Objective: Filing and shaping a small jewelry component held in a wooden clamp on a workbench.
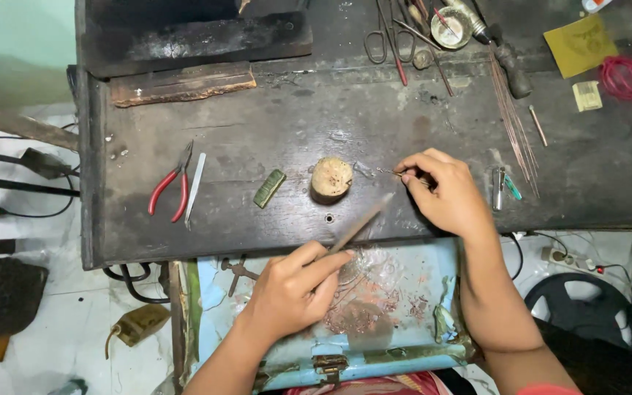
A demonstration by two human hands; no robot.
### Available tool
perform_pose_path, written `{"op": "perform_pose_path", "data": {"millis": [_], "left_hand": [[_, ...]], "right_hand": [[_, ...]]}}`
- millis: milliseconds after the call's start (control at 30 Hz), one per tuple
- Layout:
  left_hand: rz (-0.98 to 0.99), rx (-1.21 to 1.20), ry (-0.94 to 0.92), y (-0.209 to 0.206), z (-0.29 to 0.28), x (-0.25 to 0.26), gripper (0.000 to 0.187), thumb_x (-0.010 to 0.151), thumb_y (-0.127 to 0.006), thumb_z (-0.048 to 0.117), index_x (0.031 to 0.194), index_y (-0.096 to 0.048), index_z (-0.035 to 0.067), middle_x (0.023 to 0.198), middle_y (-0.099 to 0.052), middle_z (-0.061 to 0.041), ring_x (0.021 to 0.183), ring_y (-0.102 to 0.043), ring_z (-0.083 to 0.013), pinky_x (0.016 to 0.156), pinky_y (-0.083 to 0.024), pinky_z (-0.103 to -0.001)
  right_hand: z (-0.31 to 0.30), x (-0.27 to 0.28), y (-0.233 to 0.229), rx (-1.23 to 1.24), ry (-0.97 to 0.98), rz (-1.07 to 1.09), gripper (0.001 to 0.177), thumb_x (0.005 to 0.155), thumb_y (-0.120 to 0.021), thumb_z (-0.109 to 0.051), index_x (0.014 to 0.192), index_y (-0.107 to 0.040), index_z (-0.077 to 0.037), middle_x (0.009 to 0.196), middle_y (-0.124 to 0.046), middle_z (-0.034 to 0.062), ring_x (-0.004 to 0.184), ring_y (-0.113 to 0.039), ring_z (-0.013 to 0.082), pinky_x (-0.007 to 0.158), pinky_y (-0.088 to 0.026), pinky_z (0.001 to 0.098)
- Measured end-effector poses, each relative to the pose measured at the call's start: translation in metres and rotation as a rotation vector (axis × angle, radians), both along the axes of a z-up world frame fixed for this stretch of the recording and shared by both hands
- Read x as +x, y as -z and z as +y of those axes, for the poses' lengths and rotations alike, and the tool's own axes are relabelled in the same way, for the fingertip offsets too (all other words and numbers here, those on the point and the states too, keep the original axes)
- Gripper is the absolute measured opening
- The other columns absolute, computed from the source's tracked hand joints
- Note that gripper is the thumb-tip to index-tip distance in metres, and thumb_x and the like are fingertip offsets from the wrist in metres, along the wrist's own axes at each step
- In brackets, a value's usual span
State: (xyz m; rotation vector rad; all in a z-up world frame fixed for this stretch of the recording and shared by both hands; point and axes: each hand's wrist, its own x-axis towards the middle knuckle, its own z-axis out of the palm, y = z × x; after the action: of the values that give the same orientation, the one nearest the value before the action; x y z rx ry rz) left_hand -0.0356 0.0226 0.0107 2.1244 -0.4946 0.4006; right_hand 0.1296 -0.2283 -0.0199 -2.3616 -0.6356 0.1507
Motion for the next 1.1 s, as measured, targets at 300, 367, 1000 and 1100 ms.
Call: {"op": "perform_pose_path", "data": {"millis": [300,367,1000,1100], "left_hand": [[0.003,-0.227,-0.212,-0.006,0.001,0.002,0.023,0.094,-0.062,-0.006,0.112,-0.074,0.001,0.078,-0.061,-0.008,0.062,-0.054,-0.0158,0.057,-0.043,-0.027],[-0.011,-0.272,-0.259,-0.002,0.001,0.005,0.023,0.089,-0.065,-0.004,0.105,-0.078,0.006,0.072,-0.063,-0.006,0.055,-0.055,-0.0168,0.050,-0.045,-0.027],[-0.013,-0.359,-0.320,-0.015,-0.007,0.013,0.022,0.088,-0.065,-0.006,0.098,-0.080,0.005,0.069,-0.068,-0.010,0.050,-0.057,-0.0227,0.045,-0.045,-0.032],[-0.006,-0.365,-0.319,-0.015,-0.007,0.014,0.022,0.088,-0.065,-0.006,0.098,-0.080,0.006,0.069,-0.068,-0.010,0.050,-0.057,-0.0223,0.045,-0.045,-0.032]], "right_hand": [[0.005,-0.001,-0.004,0.000,-0.029,0.013,0.019,0.097,-0.062,-0.007,0.111,-0.074,-0.014,0.100,-0.070,0.0042,0.075,-0.060,0.0190,0.069,-0.046,0.0323],[0.005,-0.002,-0.001,0.008,-0.004,0.010,0.019,0.095,-0.066,-0.008,0.110,-0.075,-0.014,0.096,-0.072,0.0077,0.081,-0.065,0.0280,0.071,-0.050,0.0395],[0.007,-0.004,-0.003,-0.023,0.031,0.006,0.020,0.093,-0.070,-0.013,0.112,-0.074,-0.015,0.094,-0.072,0.0119,0.089,-0.070,0.0389,0.077,-0.056,0.0491],[0.008,-0.004,-0.003,-0.038,0.047,0.007,0.019,0.094,-0.069,-0.014,0.112,-0.074,-0.016,0.093,-0.072,0.0109,0.089,-0.070,0.0378,0.077,-0.056,0.0487]]}}
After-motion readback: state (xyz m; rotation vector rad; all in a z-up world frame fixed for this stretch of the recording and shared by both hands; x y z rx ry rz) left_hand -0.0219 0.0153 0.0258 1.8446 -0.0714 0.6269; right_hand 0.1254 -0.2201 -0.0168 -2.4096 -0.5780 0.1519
